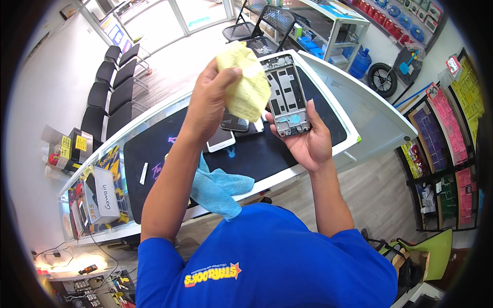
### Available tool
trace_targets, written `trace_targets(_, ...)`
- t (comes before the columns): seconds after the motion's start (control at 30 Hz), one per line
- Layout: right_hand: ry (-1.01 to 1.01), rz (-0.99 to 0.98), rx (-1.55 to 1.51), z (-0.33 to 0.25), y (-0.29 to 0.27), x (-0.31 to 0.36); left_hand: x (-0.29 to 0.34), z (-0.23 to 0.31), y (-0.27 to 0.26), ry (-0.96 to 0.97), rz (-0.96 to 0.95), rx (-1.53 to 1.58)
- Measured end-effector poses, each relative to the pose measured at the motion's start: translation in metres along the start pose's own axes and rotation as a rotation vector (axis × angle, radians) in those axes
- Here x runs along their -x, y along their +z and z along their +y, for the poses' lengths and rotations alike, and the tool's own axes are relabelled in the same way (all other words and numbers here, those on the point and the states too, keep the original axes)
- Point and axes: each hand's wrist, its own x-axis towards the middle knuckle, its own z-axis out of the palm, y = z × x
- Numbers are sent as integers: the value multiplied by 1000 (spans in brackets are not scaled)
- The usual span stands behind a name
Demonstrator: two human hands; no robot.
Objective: The person wipes several mobile phones with a blue microfiber cloth at a counter. They handle each phone individually, turning them over to clean both sides, and place them back on the counter after cleaning.
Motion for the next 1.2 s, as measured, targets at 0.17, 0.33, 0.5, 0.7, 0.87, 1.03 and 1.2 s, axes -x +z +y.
trace_targets(0.17,82,-81,-117,17,15,-2,46,23,-59,117,211,-88)
trace_targets(0.33,181,-127,-124,39,31,-5,118,12,-201,0,535,-494)
trace_targets(0.5,194,-155,168,62,55,-15,175,0,-276,-62,717,-674)
trace_targets(0.7,272,-288,99,128,104,-22,220,42,-230,188,527,184)
trace_targets(0.87,434,-252,148,218,150,-12,276,65,-216,216,458,354)
trace_targets(1.03,502,-349,105,277,188,-20,338,101,-252,362,634,284)
trace_targets(1.2,447,-318,198,334,238,-33,419,128,-312,471,915,206)
